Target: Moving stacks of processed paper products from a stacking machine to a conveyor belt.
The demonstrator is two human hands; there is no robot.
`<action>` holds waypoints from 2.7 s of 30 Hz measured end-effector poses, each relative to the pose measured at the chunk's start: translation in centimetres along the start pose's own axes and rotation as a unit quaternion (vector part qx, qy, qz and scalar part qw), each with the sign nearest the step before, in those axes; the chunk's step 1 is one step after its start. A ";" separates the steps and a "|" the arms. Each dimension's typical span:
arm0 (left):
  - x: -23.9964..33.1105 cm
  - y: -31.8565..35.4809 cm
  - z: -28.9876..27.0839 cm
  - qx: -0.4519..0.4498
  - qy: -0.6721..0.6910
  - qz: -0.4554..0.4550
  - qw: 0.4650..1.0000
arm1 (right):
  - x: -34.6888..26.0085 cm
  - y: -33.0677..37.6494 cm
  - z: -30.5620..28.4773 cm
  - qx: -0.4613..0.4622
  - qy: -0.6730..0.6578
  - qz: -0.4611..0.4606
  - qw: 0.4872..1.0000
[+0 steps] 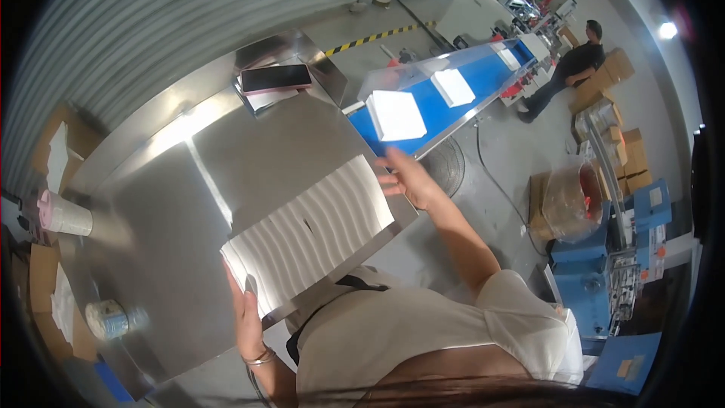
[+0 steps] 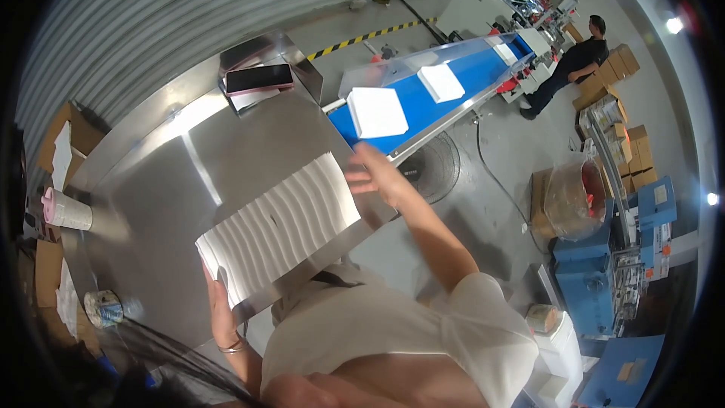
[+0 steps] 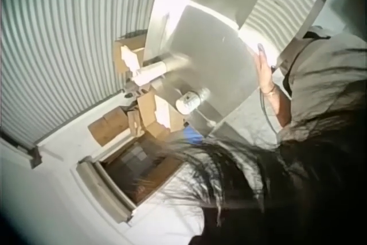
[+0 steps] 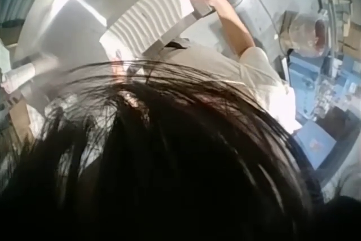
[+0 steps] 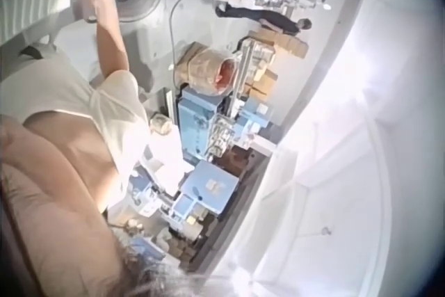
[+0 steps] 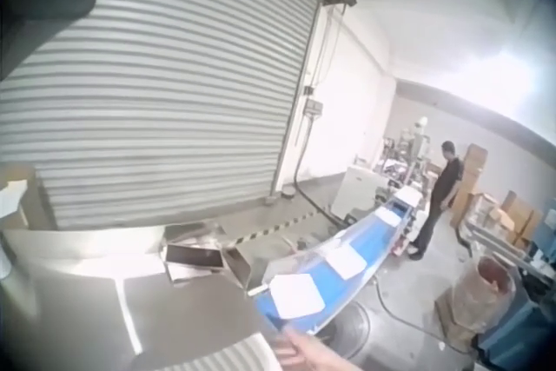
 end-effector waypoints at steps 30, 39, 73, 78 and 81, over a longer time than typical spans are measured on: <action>2.3 -2.4 2.2 -0.049 0.020 -0.042 0.998 | -0.3 0.4 3.0 -0.070 0.258 0.057 0.962; 1.1 -1.6 1.3 -0.046 0.014 -0.021 0.999 | 0.4 -1.7 -3.4 0.010 -0.222 -0.063 0.973; 0.4 -2.7 3.8 -0.071 0.066 -0.007 0.995 | -3.5 3.2 8.5 -0.150 0.422 -0.047 0.893; -0.1 -2.9 3.9 -0.072 0.054 -0.018 0.996 | -0.9 2.0 4.6 -0.025 0.161 0.042 0.986; 0.5 -2.8 4.1 -0.068 0.086 -0.025 0.994 | -0.9 2.4 3.9 0.026 0.154 0.091 0.984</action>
Point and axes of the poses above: each hand's wrist, its own y-axis away from the middle knuckle, its own z-axis out of the palm, x = y × z, the point moved 8 cm from there along -y, towards the middle knuckle, and after that the axes turned 13 degrees about -x, right-handed, at the moved point
